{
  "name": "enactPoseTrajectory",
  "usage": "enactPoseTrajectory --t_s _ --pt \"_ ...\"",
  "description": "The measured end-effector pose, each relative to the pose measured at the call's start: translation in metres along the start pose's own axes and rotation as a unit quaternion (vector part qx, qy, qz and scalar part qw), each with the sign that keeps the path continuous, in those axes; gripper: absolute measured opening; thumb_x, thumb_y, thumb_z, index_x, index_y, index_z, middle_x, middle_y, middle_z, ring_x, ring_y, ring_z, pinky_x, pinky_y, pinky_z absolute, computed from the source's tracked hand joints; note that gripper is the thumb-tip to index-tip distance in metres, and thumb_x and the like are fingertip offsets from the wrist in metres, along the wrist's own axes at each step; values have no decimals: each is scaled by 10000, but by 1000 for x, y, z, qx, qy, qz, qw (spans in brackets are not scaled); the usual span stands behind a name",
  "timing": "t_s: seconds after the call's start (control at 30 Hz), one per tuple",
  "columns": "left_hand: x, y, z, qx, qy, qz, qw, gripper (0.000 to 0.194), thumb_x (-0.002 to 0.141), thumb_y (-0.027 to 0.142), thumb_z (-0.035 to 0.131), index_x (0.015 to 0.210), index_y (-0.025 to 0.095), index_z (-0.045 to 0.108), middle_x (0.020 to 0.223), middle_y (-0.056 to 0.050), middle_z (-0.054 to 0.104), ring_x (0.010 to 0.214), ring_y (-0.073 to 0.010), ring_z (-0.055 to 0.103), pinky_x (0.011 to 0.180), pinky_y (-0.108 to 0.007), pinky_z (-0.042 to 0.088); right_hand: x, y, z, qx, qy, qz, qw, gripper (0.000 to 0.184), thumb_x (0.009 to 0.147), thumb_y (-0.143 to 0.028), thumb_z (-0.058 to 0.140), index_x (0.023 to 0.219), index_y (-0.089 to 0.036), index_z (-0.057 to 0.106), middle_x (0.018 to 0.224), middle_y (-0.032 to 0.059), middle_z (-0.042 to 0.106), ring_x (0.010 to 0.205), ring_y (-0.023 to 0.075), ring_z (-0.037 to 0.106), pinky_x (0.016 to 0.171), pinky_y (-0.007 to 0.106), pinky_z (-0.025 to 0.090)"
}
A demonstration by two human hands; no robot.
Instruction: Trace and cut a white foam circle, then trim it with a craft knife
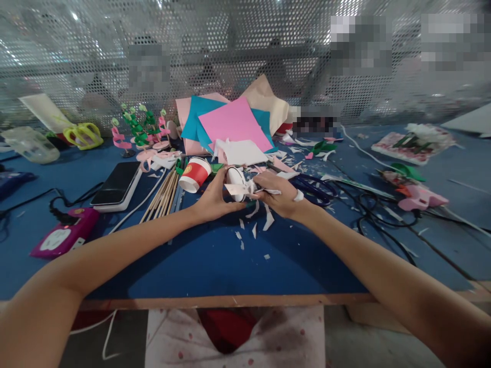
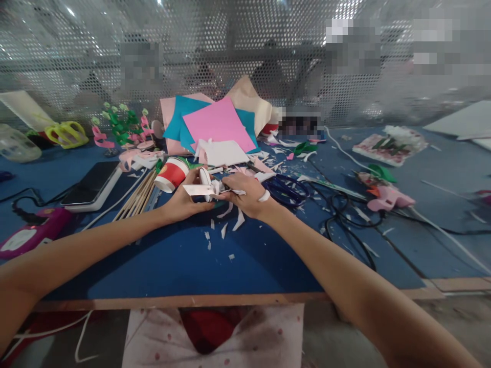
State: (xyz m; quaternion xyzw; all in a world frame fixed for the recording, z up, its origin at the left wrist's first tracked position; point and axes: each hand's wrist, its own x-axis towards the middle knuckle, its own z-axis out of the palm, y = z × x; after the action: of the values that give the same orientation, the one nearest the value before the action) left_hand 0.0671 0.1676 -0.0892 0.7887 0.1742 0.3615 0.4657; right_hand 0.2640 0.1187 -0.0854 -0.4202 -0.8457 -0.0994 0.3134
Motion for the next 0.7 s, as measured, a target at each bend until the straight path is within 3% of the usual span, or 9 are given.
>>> enactPoseTrajectory --t_s 0.17,0.4,0.57,0.7 --pt "-2 1 -1 -8 -10 13 1000 877 591 285 769 1318 200 286 1322 -151 403 1209 -302 457 951 -443 468 0 1 1 -16 13 -31 999 531 901 -591 168 815 -188 504 681 61 541 621 178 444 589 299 348" --pt "-1 7 0 -45 -17 -7 999 744 587 301 769 1208 160 385 1066 -108 567 1036 -263 569 853 -427 521 1 1 -2 -54 27 -32 998 556 898 -588 139 833 -188 519 686 68 539 646 195 445 603 321 351" --pt "-2 10 0 -24 -11 -1 1000 719 596 305 759 1208 163 410 1110 -117 548 1037 -259 563 793 -384 547 0 2 -1 -50 26 -20 998 550 901 -585 147 839 -193 528 679 64 531 641 196 444 602 325 354" --pt "-2 8 -3 23 -18 31 999 740 600 309 763 1239 178 413 1232 -141 508 1135 -286 523 852 -408 527 0 1 -4 -33 17 -21 999 567 898 -593 145 866 -188 542 690 68 533 643 194 454 601 323 360"
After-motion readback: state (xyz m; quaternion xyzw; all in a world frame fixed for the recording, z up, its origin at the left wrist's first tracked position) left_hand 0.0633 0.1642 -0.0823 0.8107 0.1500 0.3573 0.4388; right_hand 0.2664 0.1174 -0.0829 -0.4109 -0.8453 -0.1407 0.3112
